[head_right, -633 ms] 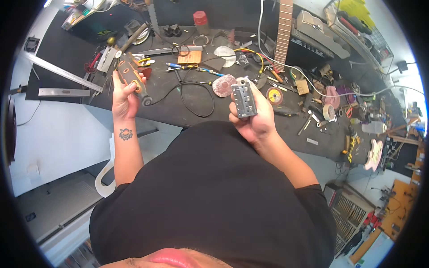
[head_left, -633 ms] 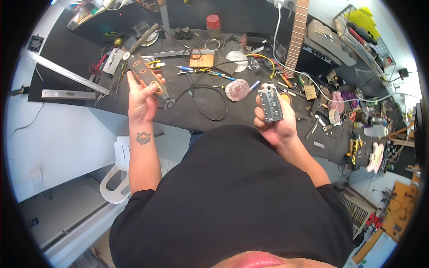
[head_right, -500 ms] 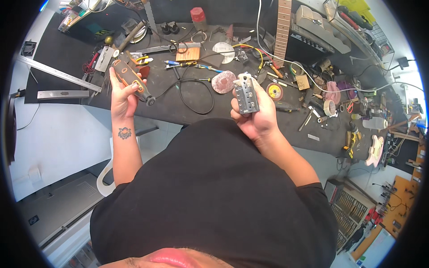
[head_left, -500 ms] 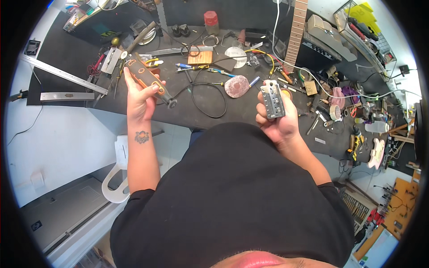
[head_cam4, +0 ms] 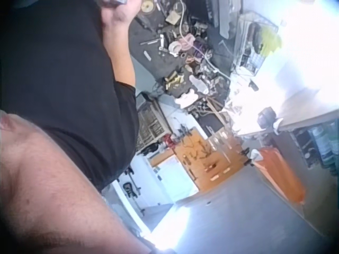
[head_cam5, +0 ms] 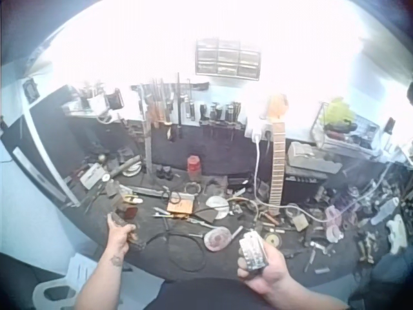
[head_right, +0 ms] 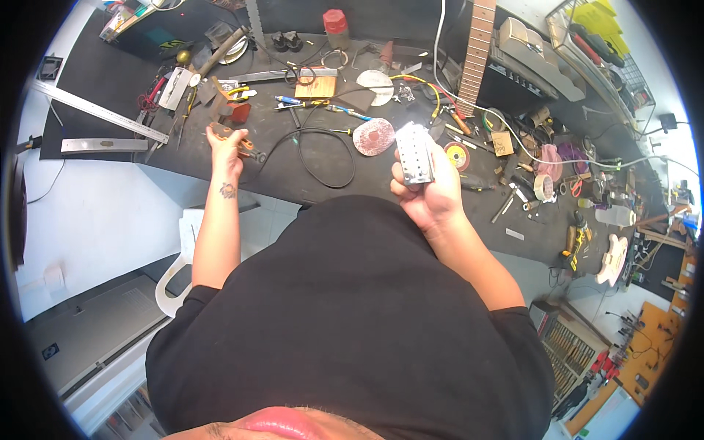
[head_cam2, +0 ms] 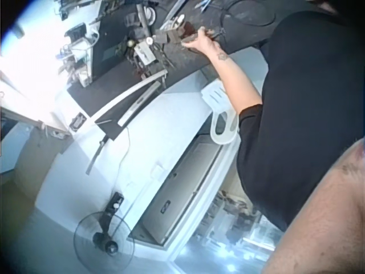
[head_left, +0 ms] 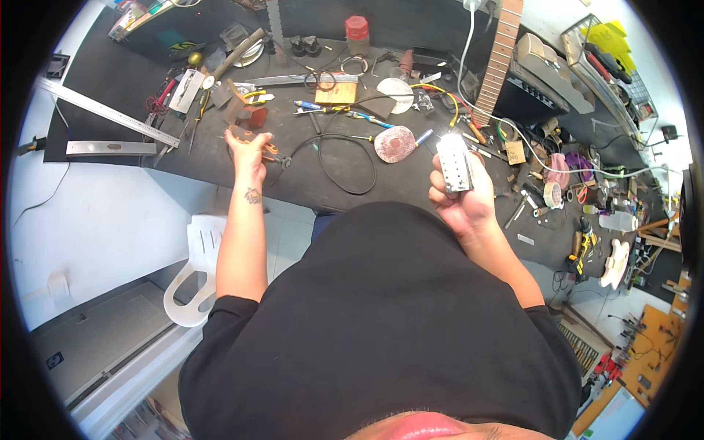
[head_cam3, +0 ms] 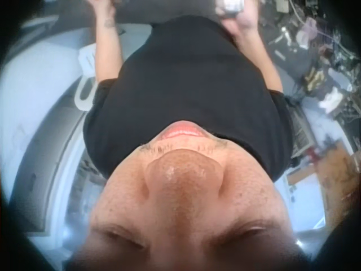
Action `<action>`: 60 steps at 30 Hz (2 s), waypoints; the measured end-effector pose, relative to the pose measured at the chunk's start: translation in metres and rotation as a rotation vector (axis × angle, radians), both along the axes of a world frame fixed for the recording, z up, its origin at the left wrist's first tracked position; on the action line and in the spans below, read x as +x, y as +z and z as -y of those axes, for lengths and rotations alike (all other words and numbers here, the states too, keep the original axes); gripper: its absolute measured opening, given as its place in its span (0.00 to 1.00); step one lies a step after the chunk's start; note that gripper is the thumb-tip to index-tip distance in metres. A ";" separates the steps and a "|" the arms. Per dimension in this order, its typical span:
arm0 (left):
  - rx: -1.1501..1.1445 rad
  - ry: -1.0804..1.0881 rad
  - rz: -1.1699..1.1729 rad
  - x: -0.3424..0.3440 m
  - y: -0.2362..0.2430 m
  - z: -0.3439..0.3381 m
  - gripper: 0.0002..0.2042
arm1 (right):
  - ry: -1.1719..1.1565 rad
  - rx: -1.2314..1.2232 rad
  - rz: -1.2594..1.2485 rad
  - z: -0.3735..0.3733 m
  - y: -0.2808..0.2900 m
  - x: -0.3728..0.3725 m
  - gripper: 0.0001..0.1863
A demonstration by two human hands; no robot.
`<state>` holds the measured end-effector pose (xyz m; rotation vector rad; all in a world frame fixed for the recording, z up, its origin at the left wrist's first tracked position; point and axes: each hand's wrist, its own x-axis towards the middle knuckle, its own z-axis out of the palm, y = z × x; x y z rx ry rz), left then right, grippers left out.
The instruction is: The person uses a rotary tool to polish the metal cover of a guitar pickup, wipes it with a cloth, and then uses a screwdriver to adjust the pole pieces on the pickup.
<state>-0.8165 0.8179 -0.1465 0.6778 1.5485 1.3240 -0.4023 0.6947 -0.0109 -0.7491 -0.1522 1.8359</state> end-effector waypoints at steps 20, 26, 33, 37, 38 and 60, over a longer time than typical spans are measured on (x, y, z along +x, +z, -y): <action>-0.820 0.097 -0.804 -0.021 -0.090 -0.049 0.59 | -0.138 -0.175 0.130 -0.009 -0.026 0.018 0.14; -0.929 -0.101 -0.949 -0.029 -0.092 -0.052 0.60 | -0.151 -0.186 0.091 -0.013 -0.036 0.024 0.14; -0.740 0.004 -0.878 0.007 -0.052 -0.052 0.54 | -0.153 -0.169 0.042 -0.018 -0.044 0.027 0.15; -0.610 -0.078 -1.055 0.053 -0.031 -0.052 0.46 | -0.125 -0.175 0.042 -0.023 -0.045 0.027 0.13; -0.612 -0.083 -1.029 0.054 -0.036 -0.053 0.44 | -0.124 -0.190 0.056 -0.024 -0.041 0.025 0.12; -0.129 -1.026 -1.031 0.226 -0.107 -0.077 0.23 | -0.188 -0.180 0.011 -0.018 -0.058 0.038 0.10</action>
